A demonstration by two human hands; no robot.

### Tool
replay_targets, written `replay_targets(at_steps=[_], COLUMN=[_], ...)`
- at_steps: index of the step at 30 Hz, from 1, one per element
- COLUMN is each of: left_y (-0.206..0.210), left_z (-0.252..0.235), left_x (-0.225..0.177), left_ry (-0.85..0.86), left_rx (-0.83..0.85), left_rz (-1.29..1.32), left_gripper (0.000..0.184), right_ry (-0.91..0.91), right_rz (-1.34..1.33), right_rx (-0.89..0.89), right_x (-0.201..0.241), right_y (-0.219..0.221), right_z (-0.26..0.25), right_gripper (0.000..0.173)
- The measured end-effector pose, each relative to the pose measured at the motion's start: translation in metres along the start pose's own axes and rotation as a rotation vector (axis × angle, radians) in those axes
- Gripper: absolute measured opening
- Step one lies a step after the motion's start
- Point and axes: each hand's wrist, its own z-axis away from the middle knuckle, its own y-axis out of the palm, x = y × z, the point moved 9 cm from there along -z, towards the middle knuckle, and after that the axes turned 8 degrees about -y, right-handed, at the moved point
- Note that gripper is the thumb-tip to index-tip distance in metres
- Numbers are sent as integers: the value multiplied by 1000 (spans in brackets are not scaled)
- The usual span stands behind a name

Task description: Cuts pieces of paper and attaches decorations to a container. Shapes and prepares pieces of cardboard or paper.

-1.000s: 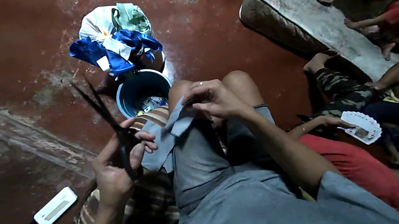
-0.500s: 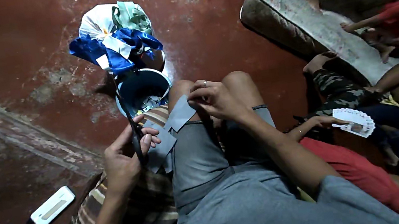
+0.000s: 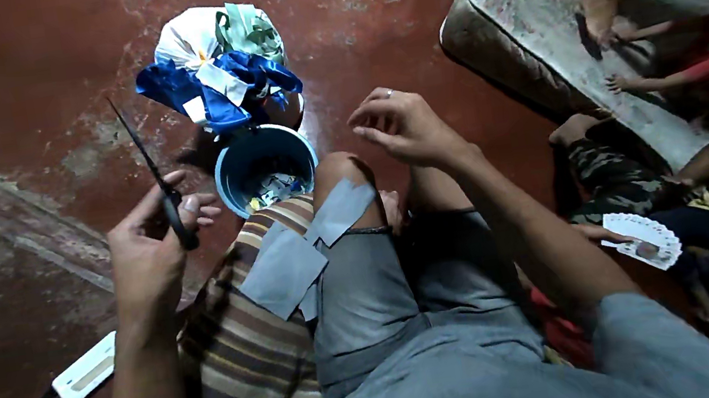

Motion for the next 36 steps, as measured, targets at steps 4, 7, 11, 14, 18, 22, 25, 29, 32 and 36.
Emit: replay_targets(at_steps=[4,7,11,14,18,22,25,29,32,36], left_y=[-11,-24,-55,-80,-95,-90,-76,-66,-69,-71], left_z=[-22,-42,-59,-60,-50,-52,-59,-62,-60,-59], left_x=[14,32,70,87,74,62,57,56,60,55], left_ry=[-26,-43,-99,-123,-133,-74,-70,-82,-104,-48], left_rx=[-19,-76,-242,-377,-490,-489,-446,-420,-439,-424], left_rz=[-12,6,56,24,-78,-70,-50,-118,-149,-110], left_gripper=[41,40,37,39,40,41,41,43,43,44], right_ry=[103,107,-55,-174,-98,-33,-90,-108,-87,-71], right_rz=[-86,-51,16,48,38,86,92,163,156,59], right_rx=[177,395,728,874,1051,1296,1362,1478,1455,1349], right_x=[-64,-114,-153,-173,-179,-178,-178,-187,-187,-168], right_y=[39,104,214,285,347,384,396,429,437,406], right_z=[-47,-69,-78,-77,-70,-41,-28,-6,-5,-35], right_gripper=[19,17,14,14,13,23,26,29,28,27])
